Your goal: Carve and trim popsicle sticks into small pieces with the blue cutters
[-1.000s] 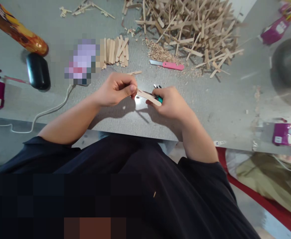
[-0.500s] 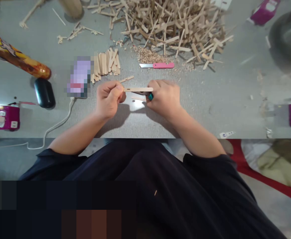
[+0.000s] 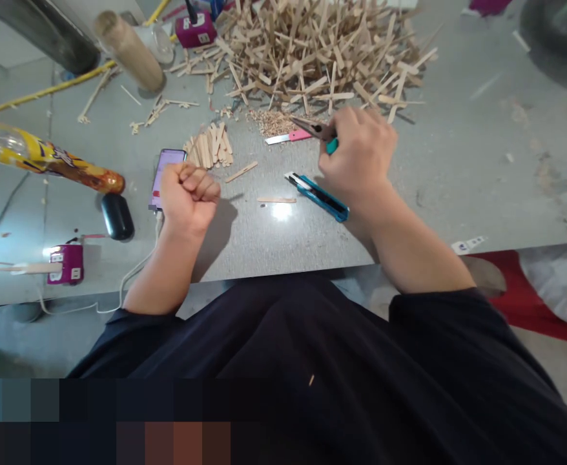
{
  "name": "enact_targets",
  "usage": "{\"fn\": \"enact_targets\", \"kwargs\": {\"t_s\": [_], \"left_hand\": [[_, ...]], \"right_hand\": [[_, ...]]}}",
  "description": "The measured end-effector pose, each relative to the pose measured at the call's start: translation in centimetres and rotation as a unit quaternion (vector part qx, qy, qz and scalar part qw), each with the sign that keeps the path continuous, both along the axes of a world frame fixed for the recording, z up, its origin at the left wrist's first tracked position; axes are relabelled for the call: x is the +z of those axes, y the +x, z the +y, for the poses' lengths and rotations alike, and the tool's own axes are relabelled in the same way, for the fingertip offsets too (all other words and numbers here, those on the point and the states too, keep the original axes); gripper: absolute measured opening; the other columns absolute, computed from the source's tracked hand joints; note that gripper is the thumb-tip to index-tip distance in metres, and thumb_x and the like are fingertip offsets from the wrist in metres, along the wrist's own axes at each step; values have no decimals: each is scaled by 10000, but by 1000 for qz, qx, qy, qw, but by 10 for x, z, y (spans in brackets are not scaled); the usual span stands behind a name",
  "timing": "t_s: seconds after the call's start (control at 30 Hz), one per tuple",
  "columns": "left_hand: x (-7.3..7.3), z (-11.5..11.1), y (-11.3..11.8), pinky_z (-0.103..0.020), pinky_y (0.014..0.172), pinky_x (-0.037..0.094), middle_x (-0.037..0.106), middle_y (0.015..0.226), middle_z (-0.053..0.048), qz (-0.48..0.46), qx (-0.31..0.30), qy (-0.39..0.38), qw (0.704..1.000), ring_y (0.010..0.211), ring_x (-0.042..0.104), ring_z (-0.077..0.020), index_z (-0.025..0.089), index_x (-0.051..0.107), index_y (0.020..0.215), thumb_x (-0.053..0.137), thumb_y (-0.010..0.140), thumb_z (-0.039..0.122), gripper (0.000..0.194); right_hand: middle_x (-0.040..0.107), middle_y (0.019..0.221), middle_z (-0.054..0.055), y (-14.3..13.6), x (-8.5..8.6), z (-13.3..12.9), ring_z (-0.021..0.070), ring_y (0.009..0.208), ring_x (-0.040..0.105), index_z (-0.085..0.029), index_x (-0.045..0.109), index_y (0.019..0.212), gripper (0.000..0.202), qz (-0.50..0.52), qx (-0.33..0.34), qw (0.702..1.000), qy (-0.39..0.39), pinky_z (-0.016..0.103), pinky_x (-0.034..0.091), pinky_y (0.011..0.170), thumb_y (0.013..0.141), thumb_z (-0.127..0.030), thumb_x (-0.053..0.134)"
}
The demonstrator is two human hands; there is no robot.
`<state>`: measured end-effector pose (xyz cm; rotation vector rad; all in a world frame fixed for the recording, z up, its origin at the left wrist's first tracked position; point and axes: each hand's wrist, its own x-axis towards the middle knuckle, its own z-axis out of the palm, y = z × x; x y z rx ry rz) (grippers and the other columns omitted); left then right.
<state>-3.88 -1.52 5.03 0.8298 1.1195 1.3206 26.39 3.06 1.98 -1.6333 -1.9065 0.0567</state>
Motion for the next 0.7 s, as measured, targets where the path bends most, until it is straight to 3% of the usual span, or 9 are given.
{"fn": "enact_targets", "kwargs": {"t_s": [0.13, 0.23, 0.53, 0.7], "left_hand": [[4, -12, 17, -298, 487, 281, 139, 625, 79, -36, -86, -31, 995, 521, 104, -109, 256, 152, 720, 564, 1245, 487, 706], [2, -27, 34, -299, 501, 309, 174, 654, 68, -69, -121, -48, 989, 535, 143, -117, 258, 193, 758, 565, 1247, 486, 655], [-7, -38, 42, -317, 562, 357, 222, 702, 44, -96, -140, -96, 981, 576, 193, -144, 253, 265, 785, 587, 1205, 388, 547], [-4, -44, 46, -293, 531, 334, 205, 685, 48, -187, -144, -164, 958, 547, 193, -130, 250, 269, 785, 514, 1195, 227, 478]], "right_hand": [[801, 1075, 163, -15, -6, -3, 399, 1036, 656, -289, 661, 1044, 119, 5, 80, 996, -35, 525, 446, 882, 977, -315, 756], [802, 1157, 167, -34, -5, -19, 418, 1152, 648, -299, 681, 1094, 72, 14, 141, 989, -49, 558, 465, 968, 1038, -322, 720], [766, 1323, 243, -50, 10, -36, 523, 1339, 608, -266, 685, 1157, 97, -33, 160, 974, -159, 703, 397, 1142, 1084, -308, 638], [751, 1301, 208, -53, 9, -36, 511, 1365, 598, -280, 682, 1145, 57, -17, 169, 970, -175, 714, 372, 1201, 1103, -301, 649]]}}
